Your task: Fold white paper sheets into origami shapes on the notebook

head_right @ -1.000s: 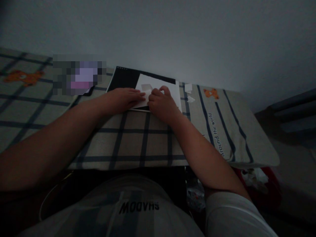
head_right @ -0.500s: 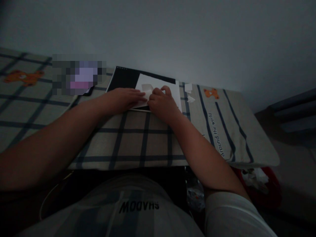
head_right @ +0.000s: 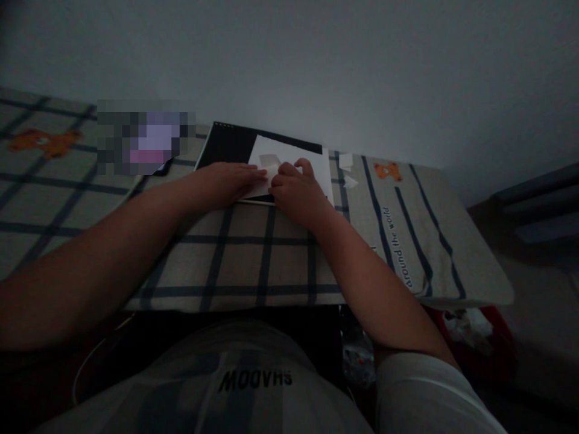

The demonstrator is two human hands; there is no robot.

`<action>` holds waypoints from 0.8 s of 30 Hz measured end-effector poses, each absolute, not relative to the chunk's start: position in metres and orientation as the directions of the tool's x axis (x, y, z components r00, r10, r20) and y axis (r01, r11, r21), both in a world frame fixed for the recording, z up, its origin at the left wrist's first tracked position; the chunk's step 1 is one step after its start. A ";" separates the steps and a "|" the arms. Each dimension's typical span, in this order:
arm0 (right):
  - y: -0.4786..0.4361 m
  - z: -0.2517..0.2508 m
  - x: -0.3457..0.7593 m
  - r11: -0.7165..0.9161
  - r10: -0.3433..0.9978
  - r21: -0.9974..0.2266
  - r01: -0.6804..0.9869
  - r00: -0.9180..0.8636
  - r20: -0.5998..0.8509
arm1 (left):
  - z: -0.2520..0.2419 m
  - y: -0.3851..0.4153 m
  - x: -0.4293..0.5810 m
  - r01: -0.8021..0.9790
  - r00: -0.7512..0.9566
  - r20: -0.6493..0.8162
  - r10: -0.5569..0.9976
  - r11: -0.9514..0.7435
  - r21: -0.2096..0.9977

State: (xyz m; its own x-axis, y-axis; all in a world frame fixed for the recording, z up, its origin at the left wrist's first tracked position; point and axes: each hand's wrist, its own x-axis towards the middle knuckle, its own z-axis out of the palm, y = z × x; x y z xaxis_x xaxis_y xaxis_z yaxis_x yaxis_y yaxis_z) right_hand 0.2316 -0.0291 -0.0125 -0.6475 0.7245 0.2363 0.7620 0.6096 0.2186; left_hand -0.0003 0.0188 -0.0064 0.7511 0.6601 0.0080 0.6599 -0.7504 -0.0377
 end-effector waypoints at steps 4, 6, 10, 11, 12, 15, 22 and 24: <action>-0.030 -0.012 0.232 0.609 0.727 0.221 0.762 -0.647 0.229 | -0.004 0.016 0.001 0.672 0.740 0.000 0.672 -0.740 -0.008; -0.030 -0.012 0.232 0.604 0.729 0.225 0.765 -0.644 0.233 | -0.004 0.017 0.000 0.651 0.758 -0.018 0.652 -0.759 -0.012; -0.029 -0.015 0.232 0.607 0.718 0.226 0.762 -0.648 0.255 | -0.007 0.020 -0.002 0.639 0.767 -0.044 0.641 -0.768 -0.043; -0.028 -0.015 0.232 0.608 0.716 0.223 0.762 -0.648 0.261 | -0.008 0.020 -0.002 0.640 0.765 -0.046 0.642 -0.767 -0.050; -0.028 -0.016 0.231 0.607 0.716 0.219 0.764 -0.645 0.267 | -0.008 0.020 -0.002 0.641 0.764 -0.047 0.643 -0.765 -0.054; -0.026 -0.016 0.230 0.586 0.732 0.206 0.784 -0.621 0.279 | -0.008 0.019 -0.002 0.642 0.764 -0.034 0.645 -0.764 -0.058; -0.028 -0.014 0.228 0.592 0.743 0.201 0.781 -0.625 0.239 | -0.009 0.017 -0.001 0.665 0.745 -0.015 0.667 -0.745 -0.054; -0.029 -0.014 0.228 0.603 0.736 0.204 0.771 -0.637 0.229 | -0.009 0.017 -0.001 0.667 0.744 -0.013 0.669 -0.743 -0.053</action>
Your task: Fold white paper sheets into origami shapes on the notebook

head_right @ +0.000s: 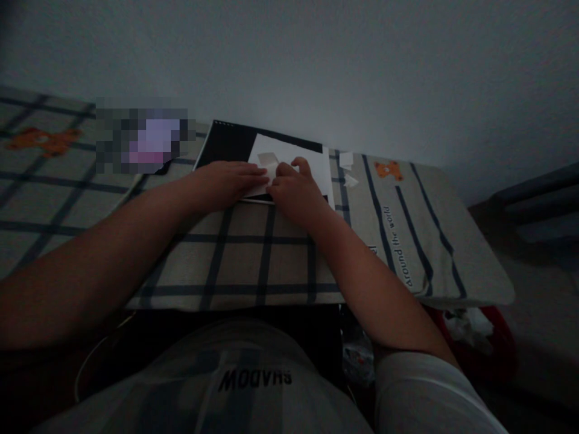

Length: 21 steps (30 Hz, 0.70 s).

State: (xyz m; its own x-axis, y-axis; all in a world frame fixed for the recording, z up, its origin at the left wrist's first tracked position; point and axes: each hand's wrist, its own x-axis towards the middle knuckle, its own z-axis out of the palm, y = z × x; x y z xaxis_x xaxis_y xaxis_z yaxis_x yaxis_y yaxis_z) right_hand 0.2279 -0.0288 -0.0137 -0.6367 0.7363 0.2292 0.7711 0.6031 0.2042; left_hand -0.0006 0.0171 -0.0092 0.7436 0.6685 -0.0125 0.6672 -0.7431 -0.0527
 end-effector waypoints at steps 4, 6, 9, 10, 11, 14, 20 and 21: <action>-0.030 -0.016 0.226 0.609 0.728 0.202 0.767 -0.642 0.241 | -0.009 0.016 -0.002 0.639 0.766 -0.024 0.643 -0.764 -0.090; -0.031 -0.017 0.225 0.600 0.734 0.201 0.775 -0.633 0.249 | -0.008 0.016 -0.003 0.622 0.777 -0.029 0.629 -0.774 -0.119; -0.033 -0.015 0.225 0.606 0.726 0.192 0.772 -0.635 0.263 | -0.009 0.016 -0.003 0.615 0.782 -0.017 0.623 -0.776 -0.137; -0.033 -0.014 0.227 0.616 0.717 0.184 0.766 -0.642 0.271 | -0.009 0.016 -0.003 0.614 0.783 -0.016 0.621 -0.777 -0.138; -0.033 -0.012 0.229 0.626 0.708 0.174 0.760 -0.647 0.282 | -0.010 0.016 -0.003 0.611 0.785 -0.020 0.619 -0.779 -0.137; -0.033 -0.006 0.236 0.623 0.701 0.143 0.769 -0.631 0.332 | -0.009 0.016 -0.003 0.607 0.789 -0.028 0.614 -0.786 -0.121; -0.034 0.000 0.242 0.600 0.724 0.142 0.788 -0.609 0.324 | -0.007 0.015 -0.002 0.626 0.774 -0.057 0.631 -0.775 -0.079; -0.034 0.000 0.242 0.593 0.731 0.146 0.792 -0.605 0.315 | -0.006 0.015 -0.002 0.629 0.772 -0.059 0.633 -0.774 -0.073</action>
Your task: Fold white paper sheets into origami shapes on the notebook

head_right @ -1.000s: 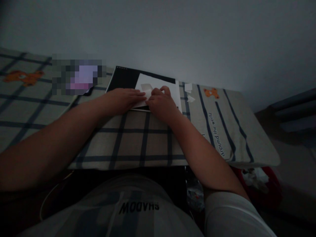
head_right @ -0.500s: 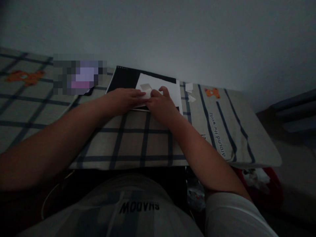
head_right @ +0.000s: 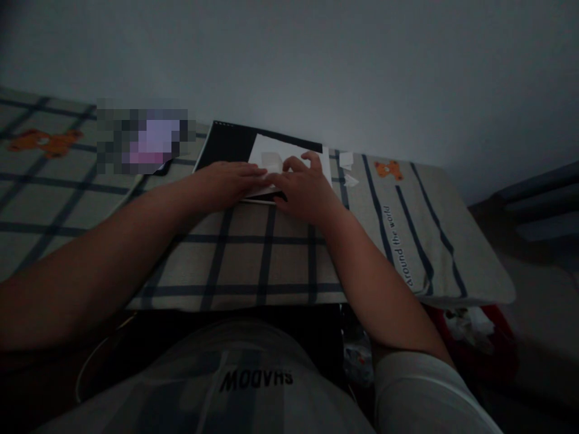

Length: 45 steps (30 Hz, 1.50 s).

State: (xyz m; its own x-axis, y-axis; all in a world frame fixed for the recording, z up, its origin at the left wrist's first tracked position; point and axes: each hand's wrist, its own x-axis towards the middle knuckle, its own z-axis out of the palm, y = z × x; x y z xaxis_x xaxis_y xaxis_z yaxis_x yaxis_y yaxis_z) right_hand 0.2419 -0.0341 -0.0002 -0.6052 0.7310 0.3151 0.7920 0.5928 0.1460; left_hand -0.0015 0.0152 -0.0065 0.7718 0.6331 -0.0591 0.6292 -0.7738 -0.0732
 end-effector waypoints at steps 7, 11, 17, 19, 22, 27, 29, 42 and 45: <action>-0.036 0.002 0.237 0.589 0.756 0.162 0.792 -0.610 0.236 | -0.007 0.014 0.000 0.641 0.762 -0.060 0.645 -0.764 -0.065; -0.041 0.000 0.230 0.598 0.744 0.174 0.782 -0.623 0.243 | -0.006 0.013 0.000 0.632 0.769 -0.052 0.637 -0.770 -0.089; -0.045 0.000 0.223 0.586 0.736 0.275 0.762 -0.643 0.213 | -0.005 0.011 0.002 0.638 0.764 -0.059 0.643 -0.765 -0.086; -0.044 0.001 0.223 0.586 0.740 0.274 0.762 -0.642 0.201 | -0.005 0.011 0.002 0.638 0.762 -0.066 0.644 -0.765 -0.092; -0.044 0.000 0.225 0.588 0.741 0.242 0.772 -0.634 0.222 | -0.005 0.011 0.002 0.638 0.762 -0.060 0.645 -0.763 -0.102; -0.045 0.000 0.224 0.601 0.725 0.262 0.756 -0.653 0.219 | -0.007 0.011 0.001 0.626 0.774 -0.038 0.632 -0.773 -0.097; -0.045 0.000 0.223 0.599 0.722 0.279 0.751 -0.657 0.217 | -0.007 0.010 0.001 0.632 0.770 -0.040 0.637 -0.769 -0.092; -0.046 -0.003 0.229 0.598 0.728 0.214 0.772 -0.635 0.257 | -0.009 0.011 0.001 0.636 0.767 -0.035 0.641 -0.766 -0.097; -0.044 0.001 0.236 0.602 0.719 0.200 0.773 -0.634 0.286 | -0.011 0.013 0.000 0.625 0.777 -0.022 0.629 -0.775 -0.091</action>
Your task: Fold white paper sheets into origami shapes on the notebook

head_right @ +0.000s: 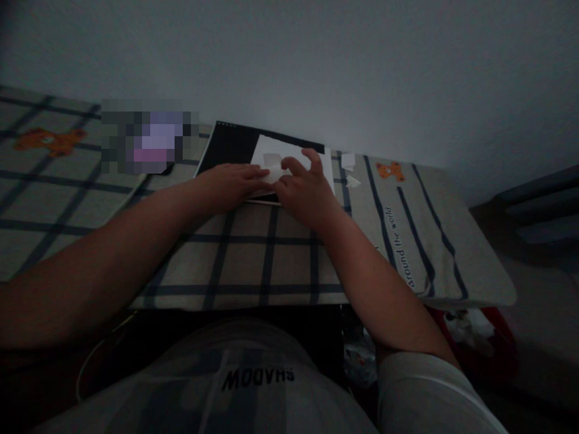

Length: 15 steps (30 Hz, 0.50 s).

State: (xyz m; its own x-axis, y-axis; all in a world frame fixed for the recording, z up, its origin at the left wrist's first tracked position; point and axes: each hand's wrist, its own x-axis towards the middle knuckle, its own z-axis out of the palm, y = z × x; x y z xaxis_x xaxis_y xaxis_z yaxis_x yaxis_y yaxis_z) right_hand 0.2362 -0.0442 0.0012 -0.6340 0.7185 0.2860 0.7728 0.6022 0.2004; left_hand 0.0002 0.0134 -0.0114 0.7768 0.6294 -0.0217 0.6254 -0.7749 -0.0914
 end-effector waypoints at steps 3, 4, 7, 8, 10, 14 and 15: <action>-0.043 0.005 0.239 0.603 0.716 0.189 0.775 -0.631 0.299 | -0.012 0.013 0.000 0.623 0.780 -0.014 0.626 -0.778 -0.083; -0.043 0.005 0.239 0.604 0.717 0.185 0.775 -0.630 0.297 | -0.011 0.013 0.000 0.629 0.775 -0.017 0.632 -0.774 -0.079; -0.044 0.005 0.238 0.610 0.721 0.175 0.773 -0.633 0.280 | -0.008 0.010 0.002 0.645 0.761 -0.032 0.648 -0.761 -0.068; -0.045 0.004 0.237 0.611 0.723 0.174 0.772 -0.634 0.276 | -0.007 0.009 0.002 0.648 0.759 -0.034 0.650 -0.759 -0.067; -0.045 0.002 0.236 0.607 0.727 0.178 0.775 -0.631 0.271 | -0.006 0.008 0.003 0.649 0.758 -0.031 0.652 -0.758 -0.070; -0.045 -0.004 0.235 0.607 0.721 0.207 0.767 -0.641 0.264 | -0.005 0.007 0.003 0.649 0.758 -0.014 0.652 -0.756 -0.085; -0.044 -0.005 0.235 0.608 0.718 0.214 0.764 -0.645 0.262 | -0.005 0.007 0.003 0.649 0.758 -0.014 0.653 -0.756 -0.087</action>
State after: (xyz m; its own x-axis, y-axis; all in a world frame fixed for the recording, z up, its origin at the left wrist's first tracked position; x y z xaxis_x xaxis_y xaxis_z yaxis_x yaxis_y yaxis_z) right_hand 0.2345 -0.0444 -0.0046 -0.6448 0.7182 0.2617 0.7643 0.6085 0.2136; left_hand 0.0026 0.0070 -0.0049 0.7576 0.6526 -0.0140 0.6493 -0.7555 -0.0872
